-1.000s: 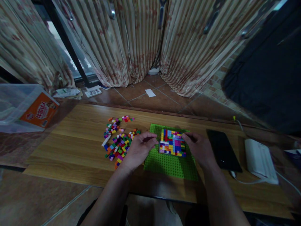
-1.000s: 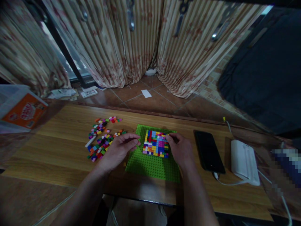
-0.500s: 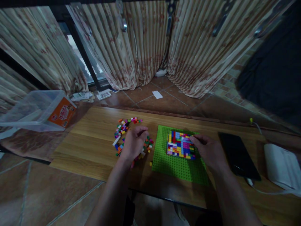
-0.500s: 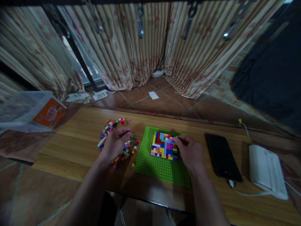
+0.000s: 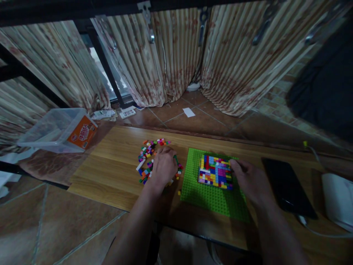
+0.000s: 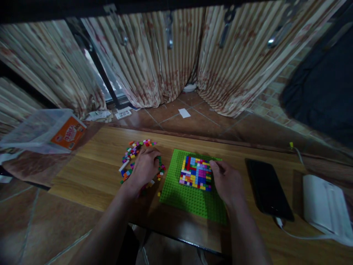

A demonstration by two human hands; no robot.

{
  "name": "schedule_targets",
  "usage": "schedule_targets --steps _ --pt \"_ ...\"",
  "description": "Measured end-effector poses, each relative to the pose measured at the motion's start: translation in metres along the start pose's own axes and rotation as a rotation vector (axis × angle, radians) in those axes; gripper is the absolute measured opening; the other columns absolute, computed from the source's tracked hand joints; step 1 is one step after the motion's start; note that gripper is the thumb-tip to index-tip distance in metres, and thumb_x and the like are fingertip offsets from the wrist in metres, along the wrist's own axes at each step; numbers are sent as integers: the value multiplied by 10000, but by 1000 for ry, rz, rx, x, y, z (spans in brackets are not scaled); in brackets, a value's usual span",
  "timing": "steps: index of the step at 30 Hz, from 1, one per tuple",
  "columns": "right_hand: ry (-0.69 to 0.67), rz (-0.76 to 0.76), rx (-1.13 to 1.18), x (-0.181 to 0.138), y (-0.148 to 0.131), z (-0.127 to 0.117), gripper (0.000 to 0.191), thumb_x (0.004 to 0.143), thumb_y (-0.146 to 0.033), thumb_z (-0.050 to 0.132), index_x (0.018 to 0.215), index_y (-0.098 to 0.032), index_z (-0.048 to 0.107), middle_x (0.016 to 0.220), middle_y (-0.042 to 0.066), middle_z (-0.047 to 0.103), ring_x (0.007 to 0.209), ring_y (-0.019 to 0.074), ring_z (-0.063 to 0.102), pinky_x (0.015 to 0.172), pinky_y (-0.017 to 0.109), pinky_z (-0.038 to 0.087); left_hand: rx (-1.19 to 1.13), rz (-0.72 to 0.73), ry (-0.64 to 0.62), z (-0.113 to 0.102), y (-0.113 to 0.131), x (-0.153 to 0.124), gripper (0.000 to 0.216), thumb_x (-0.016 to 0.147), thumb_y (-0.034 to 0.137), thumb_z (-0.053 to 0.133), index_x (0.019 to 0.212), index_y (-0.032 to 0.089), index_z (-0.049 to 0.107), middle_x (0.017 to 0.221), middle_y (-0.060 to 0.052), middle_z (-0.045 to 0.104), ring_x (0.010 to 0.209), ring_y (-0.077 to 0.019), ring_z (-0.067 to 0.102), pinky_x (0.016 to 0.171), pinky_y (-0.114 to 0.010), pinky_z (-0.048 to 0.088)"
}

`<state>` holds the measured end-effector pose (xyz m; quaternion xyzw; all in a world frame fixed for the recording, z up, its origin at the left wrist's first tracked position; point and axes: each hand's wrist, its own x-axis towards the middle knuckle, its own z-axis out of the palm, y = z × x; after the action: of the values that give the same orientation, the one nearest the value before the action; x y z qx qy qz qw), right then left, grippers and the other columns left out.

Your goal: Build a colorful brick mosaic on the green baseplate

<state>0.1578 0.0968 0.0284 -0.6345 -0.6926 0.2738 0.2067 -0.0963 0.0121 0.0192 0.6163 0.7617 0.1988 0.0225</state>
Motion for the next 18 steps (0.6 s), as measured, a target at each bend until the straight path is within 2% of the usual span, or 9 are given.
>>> schedule_targets --steps 7,18 --pt "46 -35 -48 0 4 -2 476 849 -556 448 937 -184 732 882 109 749 831 273 685 710 350 468 52 -58 -14 -2 6 0 277 794 65 492 919 138 728 998 -109 696 999 -265 591 948 -414 484" --pt "88 -63 -61 0 7 -4 456 844 -552 476 927 -186 734 828 101 748 763 259 691 659 335 481 66 -60 -46 -1 5 2 265 803 35 478 872 158 702 953 -102 685 941 -255 598 886 -405 487"
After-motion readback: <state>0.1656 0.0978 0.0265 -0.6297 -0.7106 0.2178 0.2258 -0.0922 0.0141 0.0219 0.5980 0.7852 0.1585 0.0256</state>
